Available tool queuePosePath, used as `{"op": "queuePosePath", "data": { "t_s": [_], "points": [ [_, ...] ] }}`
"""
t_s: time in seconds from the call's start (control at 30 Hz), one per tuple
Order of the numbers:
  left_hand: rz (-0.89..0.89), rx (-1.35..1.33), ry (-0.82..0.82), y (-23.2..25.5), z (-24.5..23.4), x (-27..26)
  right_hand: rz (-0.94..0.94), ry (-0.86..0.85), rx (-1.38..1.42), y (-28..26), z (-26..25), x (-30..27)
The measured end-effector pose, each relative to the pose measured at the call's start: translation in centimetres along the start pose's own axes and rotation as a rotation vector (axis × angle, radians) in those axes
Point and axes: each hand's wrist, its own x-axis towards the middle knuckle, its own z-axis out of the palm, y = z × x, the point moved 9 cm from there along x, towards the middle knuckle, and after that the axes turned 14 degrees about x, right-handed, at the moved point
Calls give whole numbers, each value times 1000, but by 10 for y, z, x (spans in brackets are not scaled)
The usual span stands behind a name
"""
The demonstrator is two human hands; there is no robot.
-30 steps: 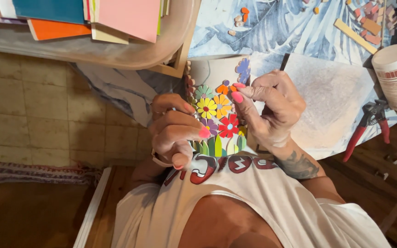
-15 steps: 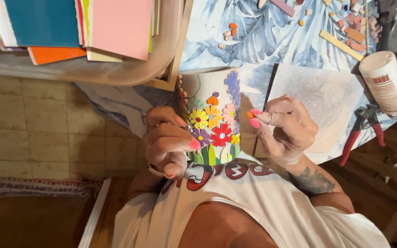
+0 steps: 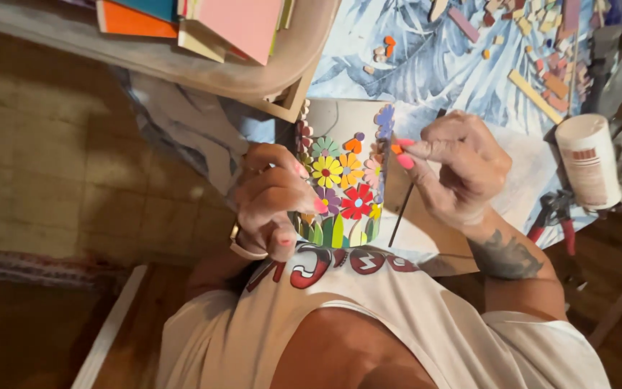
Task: Decorating a cylindrical vase by gluing small colorful flower cutouts onto its surface
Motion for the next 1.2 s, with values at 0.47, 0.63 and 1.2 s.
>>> {"op": "queuePosePath", "data": {
  "t_s": [0.47,0.63,1.2],
  "points": [
    [-67,48,-212,7,5,14,90,-420,140,33,23,46],
    [-72,96,-197,8,4,13,73,-627,329,54,31,44],
    [-183,440,-348,8,3,22,253,-1219,402,53,87,80]
  ]
}}
